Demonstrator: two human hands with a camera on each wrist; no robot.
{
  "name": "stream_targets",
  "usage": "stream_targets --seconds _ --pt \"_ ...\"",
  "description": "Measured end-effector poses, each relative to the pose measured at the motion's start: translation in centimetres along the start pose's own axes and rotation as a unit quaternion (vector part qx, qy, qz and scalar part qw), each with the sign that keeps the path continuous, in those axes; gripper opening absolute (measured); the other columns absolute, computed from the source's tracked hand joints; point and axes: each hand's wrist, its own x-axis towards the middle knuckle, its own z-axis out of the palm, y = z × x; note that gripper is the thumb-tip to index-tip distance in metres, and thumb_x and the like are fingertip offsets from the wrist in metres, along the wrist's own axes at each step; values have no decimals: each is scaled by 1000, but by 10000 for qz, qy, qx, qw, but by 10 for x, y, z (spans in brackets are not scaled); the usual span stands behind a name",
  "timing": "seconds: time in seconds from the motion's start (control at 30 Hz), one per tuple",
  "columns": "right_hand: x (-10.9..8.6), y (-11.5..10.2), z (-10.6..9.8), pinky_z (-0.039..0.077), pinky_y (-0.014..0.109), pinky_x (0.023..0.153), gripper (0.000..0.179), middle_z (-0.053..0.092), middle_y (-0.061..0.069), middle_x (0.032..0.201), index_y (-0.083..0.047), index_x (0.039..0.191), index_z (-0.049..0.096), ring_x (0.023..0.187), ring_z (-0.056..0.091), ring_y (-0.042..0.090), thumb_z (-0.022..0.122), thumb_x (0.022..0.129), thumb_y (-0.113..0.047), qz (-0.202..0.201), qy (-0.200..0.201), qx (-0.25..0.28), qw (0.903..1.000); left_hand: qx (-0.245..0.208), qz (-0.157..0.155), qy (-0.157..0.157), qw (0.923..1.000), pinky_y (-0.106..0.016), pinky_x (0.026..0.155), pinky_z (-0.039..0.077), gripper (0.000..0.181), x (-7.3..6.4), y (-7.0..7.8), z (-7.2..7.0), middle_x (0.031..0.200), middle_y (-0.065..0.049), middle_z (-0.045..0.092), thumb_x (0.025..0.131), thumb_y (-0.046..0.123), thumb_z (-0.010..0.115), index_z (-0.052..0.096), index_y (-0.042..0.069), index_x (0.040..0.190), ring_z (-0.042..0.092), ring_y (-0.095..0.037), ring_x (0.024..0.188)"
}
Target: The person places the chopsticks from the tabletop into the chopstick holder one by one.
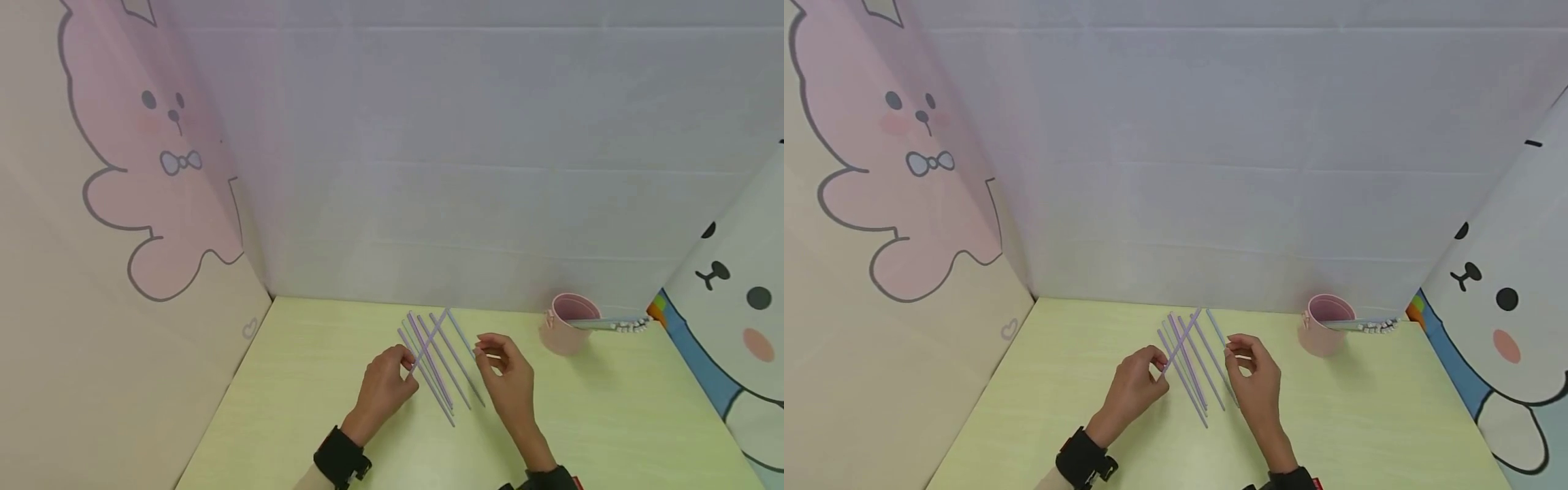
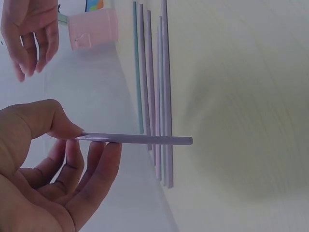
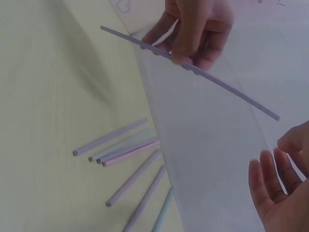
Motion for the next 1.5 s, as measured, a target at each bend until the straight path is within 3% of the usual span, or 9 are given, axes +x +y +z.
stream_targets --seconds 0.1,0.3,0.53,0.73,0.9,1.07,1.23,1.5 --pt "-2 1 7 55 16 71 29 65 25 98 13 111 61 87 64 36 68 83 12 92 -166 237 9995 9 326 122 9994 -20 49 38 21 0 7 4 81 0 66 73 4 70 66 11 92 46 -6 51" --pt "-6 14 19 57 19 73 29 65 22 102 7 114 60 90 66 22 68 86 6 377 -348 783 9956 -111 906 291 9954 -16 48 42 24 -1 16 12 83 4 64 72 5 72 62 14 92 52 -2 55" --pt "-8 10 24 59 36 69 24 61 27 96 10 110 58 82 66 26 66 88 8 397 -267 1412 9888 -275 1053 234 9938 -15 50 47 28 -3 20 18 85 6 63 71 3 70 61 16 94 60 -5 60" --pt "-5 10 22 59 34 68 23 56 33 96 18 106 56 82 64 32 63 85 18 157 -166 1728 9847 -396 942 190 9946 -17 52 47 26 -3 20 24 83 6 63 70 3 71 62 16 91 60 -7 60" --pt "5 11 12 59 36 68 22 55 35 97 21 105 55 82 63 34 62 84 21 19 80 1760 9844 -456 573 26 9973 -20 51 44 20 -6 14 31 79 4 65 73 7 73 64 12 90 57 -4 57" --pt "18 13 -11 59 33 68 23 54 37 95 24 105 53 82 65 31 59 82 25 -261 484 1908 9801 -35 395 37 9992 -23 51 42 19 -11 0 38 79 4 65 73 11 75 65 13 90 55 -7 62" --pt "30 12 -37 59 32 68 23 58 30 94 26 104 53 81 66 26 58 81 28 -449 919 1979 9749 298 250 131 9992 -23 47 39 19 -14 -11 44 78 3 62 72 14 77 64 14 87 54 -10 62" --pt "51 3 -74 59 24 68 26 64 22 94 30 103 53 81 67 22 59 78 30 -1028 1637 1696 9664 646 -200 253 9974 -28 48 40 20 -7 -21 51 81 -1 60 72 17 77 63 12 86 53 -16 67"
